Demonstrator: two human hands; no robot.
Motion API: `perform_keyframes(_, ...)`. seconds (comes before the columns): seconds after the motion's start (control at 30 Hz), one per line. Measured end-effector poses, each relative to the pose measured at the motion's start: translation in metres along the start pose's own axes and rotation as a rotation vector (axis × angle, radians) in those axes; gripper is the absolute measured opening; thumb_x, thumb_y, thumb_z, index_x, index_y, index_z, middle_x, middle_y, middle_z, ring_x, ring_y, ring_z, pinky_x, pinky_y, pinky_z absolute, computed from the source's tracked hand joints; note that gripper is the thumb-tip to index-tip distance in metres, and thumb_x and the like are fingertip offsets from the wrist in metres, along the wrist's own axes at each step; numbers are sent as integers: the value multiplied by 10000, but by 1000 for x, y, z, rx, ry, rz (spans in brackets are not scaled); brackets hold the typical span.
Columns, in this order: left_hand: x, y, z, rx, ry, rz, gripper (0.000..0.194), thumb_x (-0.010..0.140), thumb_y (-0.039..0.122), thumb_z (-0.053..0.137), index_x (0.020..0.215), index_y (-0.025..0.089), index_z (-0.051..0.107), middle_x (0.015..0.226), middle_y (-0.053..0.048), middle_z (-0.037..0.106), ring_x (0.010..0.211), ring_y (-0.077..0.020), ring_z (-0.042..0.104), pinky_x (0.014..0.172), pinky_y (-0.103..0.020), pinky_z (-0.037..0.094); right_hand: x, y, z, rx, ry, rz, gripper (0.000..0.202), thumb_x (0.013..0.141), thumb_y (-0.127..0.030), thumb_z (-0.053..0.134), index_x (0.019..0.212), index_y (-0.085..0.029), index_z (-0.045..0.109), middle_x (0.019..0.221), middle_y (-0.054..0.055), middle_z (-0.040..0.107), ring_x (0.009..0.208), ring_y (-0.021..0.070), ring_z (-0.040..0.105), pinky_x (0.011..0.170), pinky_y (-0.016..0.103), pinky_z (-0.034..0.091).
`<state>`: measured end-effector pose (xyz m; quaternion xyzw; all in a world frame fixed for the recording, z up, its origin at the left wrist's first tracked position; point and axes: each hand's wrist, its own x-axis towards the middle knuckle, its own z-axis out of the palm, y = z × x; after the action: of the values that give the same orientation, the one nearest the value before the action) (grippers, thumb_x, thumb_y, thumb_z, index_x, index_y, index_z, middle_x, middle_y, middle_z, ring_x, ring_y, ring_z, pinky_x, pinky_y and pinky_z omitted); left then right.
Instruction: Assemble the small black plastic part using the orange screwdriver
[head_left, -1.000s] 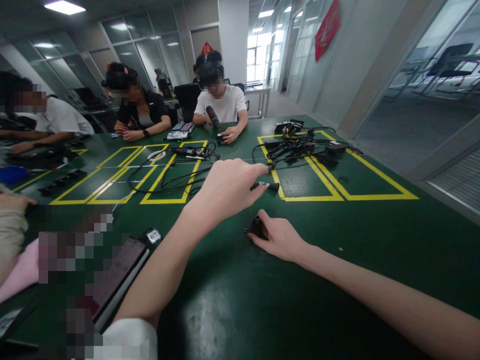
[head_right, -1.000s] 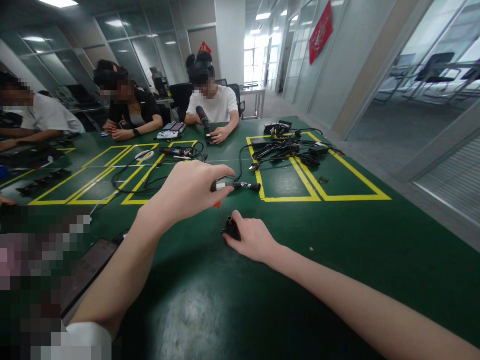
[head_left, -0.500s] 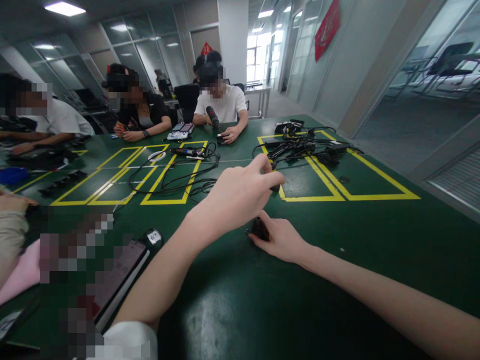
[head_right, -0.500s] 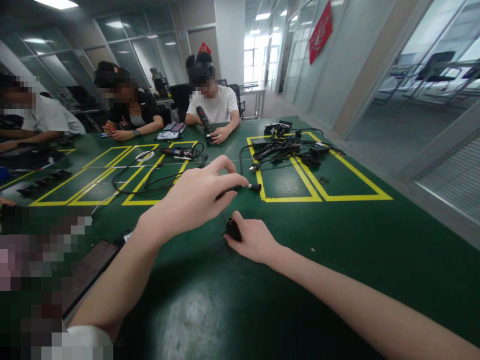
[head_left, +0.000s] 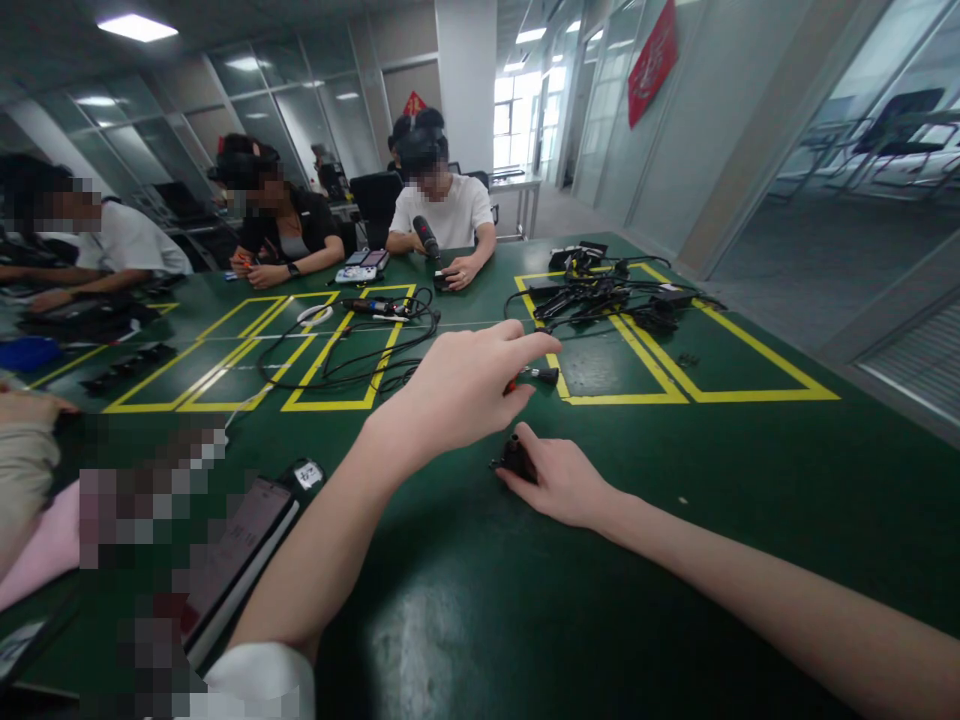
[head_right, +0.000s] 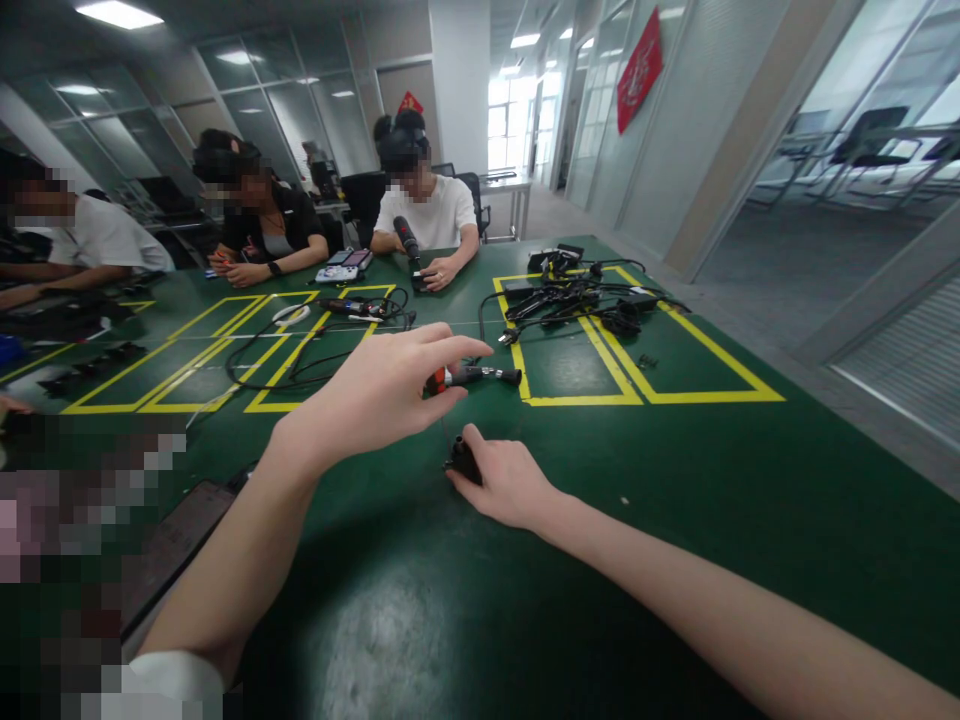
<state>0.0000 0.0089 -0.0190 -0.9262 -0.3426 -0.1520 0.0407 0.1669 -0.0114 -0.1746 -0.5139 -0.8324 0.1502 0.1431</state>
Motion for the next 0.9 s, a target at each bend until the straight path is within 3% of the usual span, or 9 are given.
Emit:
perform_keyframes(0.17, -1, 3, -3, -49, -29, 80, 435, 853, 108, 534, 1260, 194, 663, 1091, -69, 681, 926, -201, 656, 887, -337, 494, 0, 2, 1, 12, 24, -36, 185, 951, -374, 550, 1002, -212, 476, 793, 53, 698, 705, 238, 684, 612, 292, 340)
perform_keyframes(0.37, -2, 1, -2, -65, 0, 37, 476, 935, 154, 489, 1396, 233, 574, 1140, -68, 666, 930, -195, 662, 789, -292, 504, 0, 1, -2, 10, 25, -42, 180, 957, -379, 556, 1000, -214, 500, 750, 32, 684, 688, 222, 673, 599, 283, 332)
perform_keyframes(0.53, -4, 2, -6, -93, -49, 80, 646, 846, 88, 526, 1477, 220, 503, 1162, -81, 652, 963, -205, 646, 828, -312, 508, 0, 1, -1, -24, 27, -44, 193, 949, -378, 553, 1017, -202, 510, 804, 62, 720, 716, 240, 697, 619, 295, 365)
perform_keyframes(0.6, -5, 3, -7, -108, -63, 82, 613, 855, 86, 520, 1452, 224, 531, 1185, -83, 645, 958, -199, 647, 825, -308, 510, 0, 1, 1, -37, 38, -54, 189, 946, -372, 552, 1018, -202, 515, 809, 65, 724, 713, 240, 698, 616, 296, 368)
perform_keyframes(0.77, -4, 2, -4, -168, -29, 77, 449, 937, 187, 543, 1384, 206, 575, 1122, -79, 673, 950, -200, 661, 833, -314, 520, -2, 3, 4, -2, 154, -86, 261, 925, -365, 560, 1128, -205, 523, 753, 22, 698, 630, 218, 669, 570, 283, 340)
perform_keyframes(0.9, -4, 2, -5, -196, -24, 94, 464, 913, 168, 536, 1375, 184, 585, 1110, -86, 681, 984, -206, 656, 867, -319, 526, -6, 5, 3, 157, 306, -171, 361, 902, -360, 572, 1213, -185, 519, 725, -2, 663, 576, 191, 622, 557, 280, 369)
